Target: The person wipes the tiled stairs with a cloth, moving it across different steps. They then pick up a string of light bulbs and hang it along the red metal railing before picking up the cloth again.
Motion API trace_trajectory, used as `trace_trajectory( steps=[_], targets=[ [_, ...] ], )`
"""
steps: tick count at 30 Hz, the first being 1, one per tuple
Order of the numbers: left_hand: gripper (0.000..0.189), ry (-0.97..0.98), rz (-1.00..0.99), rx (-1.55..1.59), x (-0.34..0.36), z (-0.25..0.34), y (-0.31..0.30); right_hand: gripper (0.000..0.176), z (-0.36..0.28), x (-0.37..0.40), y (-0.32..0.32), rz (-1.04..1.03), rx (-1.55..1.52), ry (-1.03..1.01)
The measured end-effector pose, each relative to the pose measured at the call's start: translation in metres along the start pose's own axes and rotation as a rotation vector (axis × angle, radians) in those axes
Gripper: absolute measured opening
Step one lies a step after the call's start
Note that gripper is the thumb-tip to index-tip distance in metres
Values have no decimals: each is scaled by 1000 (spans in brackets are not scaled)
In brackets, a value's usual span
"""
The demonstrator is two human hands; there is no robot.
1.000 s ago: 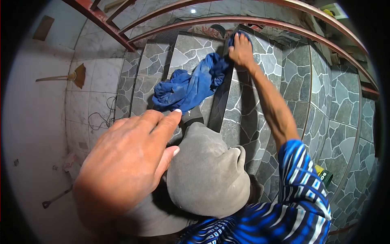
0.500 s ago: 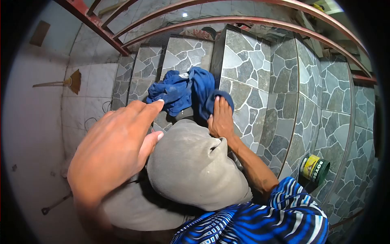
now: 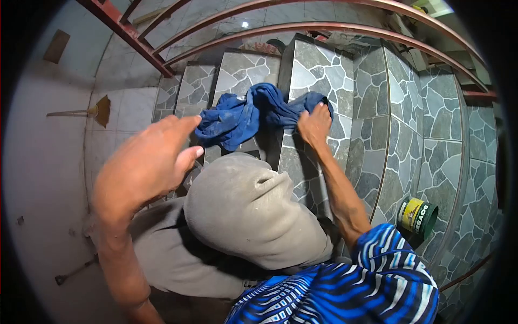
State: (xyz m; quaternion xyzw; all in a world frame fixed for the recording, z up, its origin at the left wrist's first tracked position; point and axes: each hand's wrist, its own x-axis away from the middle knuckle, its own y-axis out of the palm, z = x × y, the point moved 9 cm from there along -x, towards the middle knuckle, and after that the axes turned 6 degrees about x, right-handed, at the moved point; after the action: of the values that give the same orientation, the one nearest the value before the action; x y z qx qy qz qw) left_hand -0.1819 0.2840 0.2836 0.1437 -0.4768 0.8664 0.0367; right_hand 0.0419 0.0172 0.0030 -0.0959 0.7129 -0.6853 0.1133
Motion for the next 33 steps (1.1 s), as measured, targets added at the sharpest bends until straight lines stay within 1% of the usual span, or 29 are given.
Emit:
trace_trajectory(
  steps=[1, 2, 4, 5, 7, 8, 9, 11, 12, 13, 14, 16, 17, 18, 19, 22, 23, 24, 26, 28, 29, 30, 32, 33],
  targets=[
    [44, 0, 4, 3, 1, 6, -3, 75, -12, -5, -9, -57, -45, 98],
    [44, 11, 16, 0, -1, 12, -7, 78, -30, 0, -4, 198, 119, -2],
    [45, 28, -51, 50, -10, 23, -4, 75, -46, 8, -15, 121, 19, -254],
    [45, 28, -84, 72, -14, 25, -4, 74, -34, 12, -15, 124, -95, -379],
    [46, 52, -82, 34, -22, 24, 2, 74, 12, 6, -7, 62, -72, -251],
    [46, 57, -76, 16, -24, 22, 2, 74, 22, 2, -4, 32, -62, -195],
    [46, 28, -77, -3, -27, 19, 0, 75, 18, -4, -2, -11, -48, -55],
    [46, -12, -120, -41, -30, 19, 3, 76, -27, 1, -12, 212, 95, -94],
    [46, 9, -107, -38, -34, 24, 2, 76, -44, -1, -22, 337, 168, -104],
    [46, 27, -102, -29, -36, 28, 3, 77, -69, 6, -24, 252, 52, -360],
    [46, 39, -96, -21, -38, 31, 4, 77, -77, 19, -14, 175, -1, -465],
    [46, 95, -126, 4, -43, 32, 15, 76, -46, 22, -18, 48, -256, -465],
    [46, 118, -120, 16, -45, 31, 15, 76, -26, 16, -12, 38, -180, -351],
    [47, 87, -128, 0, -43, 26, 15, 76, -7, 13, -4, 23, -100, -240],
    [47, 55, -144, -12, -39, 21, 17, 80, 7, 6, 1, 53, -99, -164],
    [47, -36, -150, -42, -28, 13, 15, 84, -28, -8, -17, -62, -59, 59],
    [47, -59, -141, -54, -28, 13, 11, 87, -58, -2, -33, 236, 99, -117],
    [47, -34, -136, -37, -30, 19, 9, 84, -75, 2, -24, 177, 71, -355],
    [47, -4, -140, -9, -29, 27, 6, 79, -62, 20, -26, 68, -201, -527],
    [47, 60, -103, 0, -28, 21, 12, 73, -15, 14, -16, 49, -165, -441],
    [47, 92, -81, 8, -27, 22, 12, 71, 1, 6, -15, 25, -13, -271],
    [47, 52, -98, -2, -25, 16, 11, 77, 4, -2, -18, 37, -54, -225],
    [47, -21, -145, -22, -23, 12, 10, 85, -12, -13, -11, 20, -40, 22],
    [47, -17, -128, -28, -22, 12, 10, 89, -32, -16, -10, 126, -10, -52]
  ],
)
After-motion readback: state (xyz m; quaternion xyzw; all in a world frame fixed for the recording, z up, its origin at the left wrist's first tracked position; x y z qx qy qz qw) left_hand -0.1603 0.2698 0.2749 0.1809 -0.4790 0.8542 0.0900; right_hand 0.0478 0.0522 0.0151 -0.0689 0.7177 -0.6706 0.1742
